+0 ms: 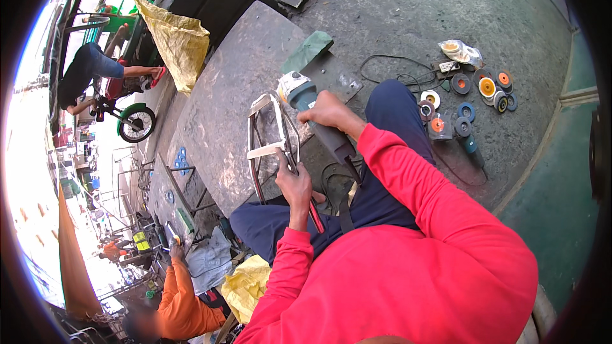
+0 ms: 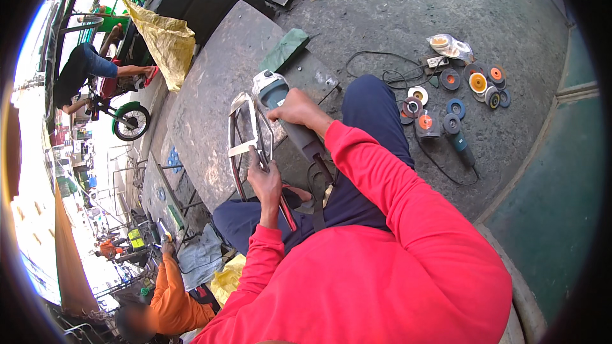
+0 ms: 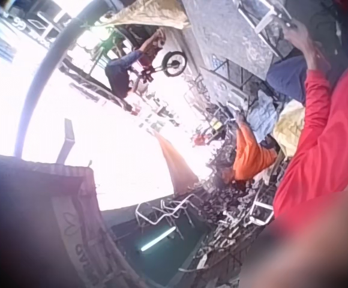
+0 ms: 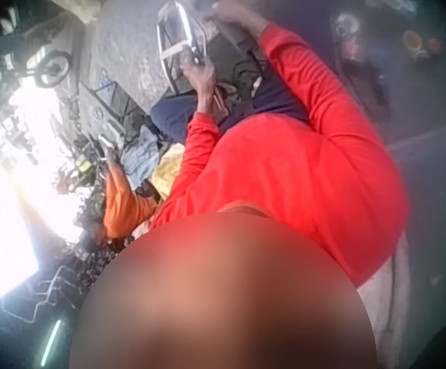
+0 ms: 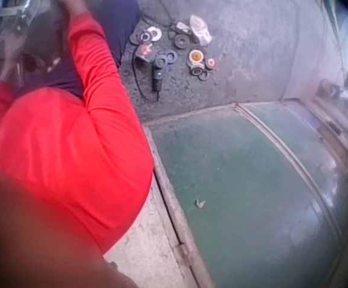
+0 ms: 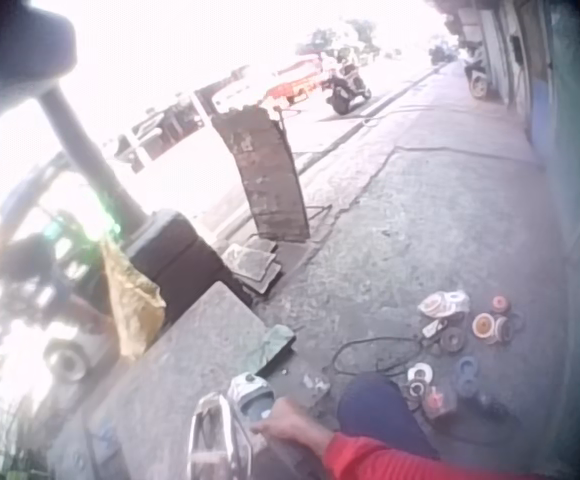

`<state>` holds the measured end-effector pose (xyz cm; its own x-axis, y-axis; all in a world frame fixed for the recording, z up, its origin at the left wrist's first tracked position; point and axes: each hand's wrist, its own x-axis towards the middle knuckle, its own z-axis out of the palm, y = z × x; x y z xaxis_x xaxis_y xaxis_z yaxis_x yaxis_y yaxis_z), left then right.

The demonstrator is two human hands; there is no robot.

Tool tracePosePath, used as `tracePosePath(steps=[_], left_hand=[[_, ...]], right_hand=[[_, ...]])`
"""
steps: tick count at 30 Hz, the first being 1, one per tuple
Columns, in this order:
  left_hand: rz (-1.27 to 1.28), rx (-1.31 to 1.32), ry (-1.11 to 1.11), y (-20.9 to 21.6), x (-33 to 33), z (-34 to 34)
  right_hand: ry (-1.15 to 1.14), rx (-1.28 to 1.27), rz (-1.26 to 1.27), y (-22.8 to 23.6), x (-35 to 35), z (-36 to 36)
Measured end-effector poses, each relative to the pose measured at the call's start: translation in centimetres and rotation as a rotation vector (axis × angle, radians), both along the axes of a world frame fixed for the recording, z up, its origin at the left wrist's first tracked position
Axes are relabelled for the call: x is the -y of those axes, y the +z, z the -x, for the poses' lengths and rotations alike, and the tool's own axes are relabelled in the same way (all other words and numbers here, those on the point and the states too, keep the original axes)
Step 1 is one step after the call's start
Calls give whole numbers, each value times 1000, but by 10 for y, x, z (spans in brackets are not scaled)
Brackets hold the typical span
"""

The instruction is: The person sits on the ground and uses an angle grinder to smooth the edges of a metal frame. They hold the frame with one hand and operate the grinder with the other, rotating the frame to access different sides. The person briefly touches their face before resuming grinding.

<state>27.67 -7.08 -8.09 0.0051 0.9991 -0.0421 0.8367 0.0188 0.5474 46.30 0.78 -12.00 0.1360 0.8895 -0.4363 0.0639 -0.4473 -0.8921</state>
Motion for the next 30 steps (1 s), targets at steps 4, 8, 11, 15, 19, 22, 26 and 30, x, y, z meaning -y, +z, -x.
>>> tracePosePath(steps=[4, 8, 11, 15, 19, 22, 26, 30], left_hand=[[-76, 29, -37, -7, 1, 2], [-99, -11, -47, -10, 3, 2], [-60, -12, -22, -7, 0, 3], [118, 119, 101, 9, -17, 16], [276, 413, 173, 36, -33, 37], [327, 487, 152, 58, -49, 54], [372, 515, 157, 79, -65, 73], [410, 545, 156, 82, -70, 79]], right_hand=[[1, 14, 17, 0, -1, 0], [2, 28, 23, -5, -3, 1], [-42, 4, 20, -8, -7, 0], [-83, 28, 24, -6, -7, -8], [-96, 22, -21, -1, -1, -8], [-94, -12, -56, 3, 1, -6], [-81, -68, -64, 5, 3, -5], [-76, -122, -110, 8, 4, 6]])
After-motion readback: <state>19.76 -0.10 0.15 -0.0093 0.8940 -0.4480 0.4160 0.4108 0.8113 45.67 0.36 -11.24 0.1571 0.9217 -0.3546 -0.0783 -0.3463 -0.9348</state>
